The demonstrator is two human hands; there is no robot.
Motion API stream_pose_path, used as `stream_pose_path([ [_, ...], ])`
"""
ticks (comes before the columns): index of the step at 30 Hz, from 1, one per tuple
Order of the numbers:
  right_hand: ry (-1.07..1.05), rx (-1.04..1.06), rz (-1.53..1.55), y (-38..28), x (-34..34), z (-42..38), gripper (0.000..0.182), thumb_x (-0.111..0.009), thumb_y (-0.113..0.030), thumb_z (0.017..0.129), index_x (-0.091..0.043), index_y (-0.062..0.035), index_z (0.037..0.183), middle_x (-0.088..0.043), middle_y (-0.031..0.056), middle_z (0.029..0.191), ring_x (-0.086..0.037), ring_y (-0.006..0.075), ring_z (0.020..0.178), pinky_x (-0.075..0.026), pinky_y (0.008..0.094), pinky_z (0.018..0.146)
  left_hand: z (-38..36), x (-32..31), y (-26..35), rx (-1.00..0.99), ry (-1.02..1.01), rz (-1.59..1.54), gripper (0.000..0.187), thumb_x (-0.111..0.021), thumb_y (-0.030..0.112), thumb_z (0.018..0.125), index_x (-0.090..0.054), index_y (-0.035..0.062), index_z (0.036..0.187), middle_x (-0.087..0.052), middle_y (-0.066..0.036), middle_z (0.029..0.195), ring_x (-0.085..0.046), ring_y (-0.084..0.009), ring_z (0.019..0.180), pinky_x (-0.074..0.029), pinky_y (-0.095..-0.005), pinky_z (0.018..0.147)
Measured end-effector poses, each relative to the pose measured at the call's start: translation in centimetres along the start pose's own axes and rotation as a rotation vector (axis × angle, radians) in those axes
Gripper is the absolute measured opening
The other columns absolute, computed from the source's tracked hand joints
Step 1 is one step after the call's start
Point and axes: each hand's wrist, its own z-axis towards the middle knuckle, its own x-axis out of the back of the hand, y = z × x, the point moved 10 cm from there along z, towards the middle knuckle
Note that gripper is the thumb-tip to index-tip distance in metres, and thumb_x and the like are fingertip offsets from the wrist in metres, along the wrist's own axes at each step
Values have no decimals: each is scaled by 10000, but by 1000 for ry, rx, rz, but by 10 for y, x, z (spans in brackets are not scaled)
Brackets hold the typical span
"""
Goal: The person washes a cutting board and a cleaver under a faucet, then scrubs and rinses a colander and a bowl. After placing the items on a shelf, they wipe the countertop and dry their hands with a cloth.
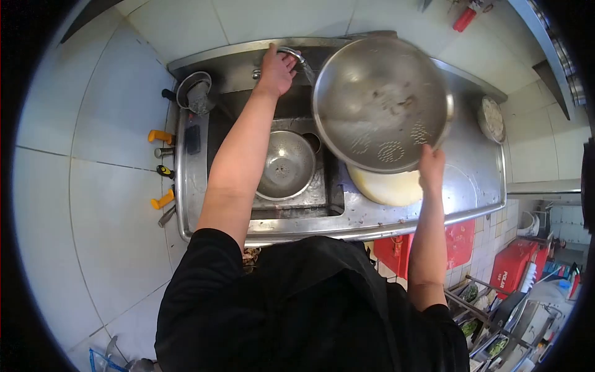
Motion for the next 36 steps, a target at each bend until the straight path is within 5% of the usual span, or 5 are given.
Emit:
stream_pose_path([
  [8,-505,-199,-114,-9,-169,-58,300,-454,-110,842,-538,93,1047,-628,181,746,-632,266,529,-524,359,418,-25,52,59,-146,-40,515,434,-444,417,952,-530,62,1188,-604,-69,1166,-499,-171,1074,-342,-350,941],
  [20,-1079,-401,-235,-4,-315,-52,262,-576,-174,783,-600,44,924,-626,115,711,-589,194,500,-452,317,378,-153,233,101,-493,699,1453,403,-575,312,886,-582,-16,1120,-640,-161,1032,-618,-236,933,-462,-326,806],
  [23,-1175,-396,-213,12,-344,-40,296,-614,-210,777,-614,39,938,-632,104,734,-592,166,527,-452,308,400,-175,256,60,68,507,1319,397,-569,320,889,-581,-19,1096,-639,-182,988,-620,-254,896,-458,-346,772],
  [29,-1265,-242,-623,-28,-347,-36,302,-628,-185,760,-638,2,997,-641,83,792,-586,144,591,-443,300,475,-184,311,0,-57,599,1077,384,-535,358,919,-589,-11,1013,-636,-168,916,-602,-234,834,-450,-344,748],
  [36,-964,226,-344,-107,-317,-38,171,-623,-79,663,-466,-30,710,-458,40,632,-427,137,601,-372,315,528,-144,306,-105,96,502,853,463,-487,406,934,-566,20,1175,-624,-141,1112,-576,-230,1019,-426,-357,887],
])
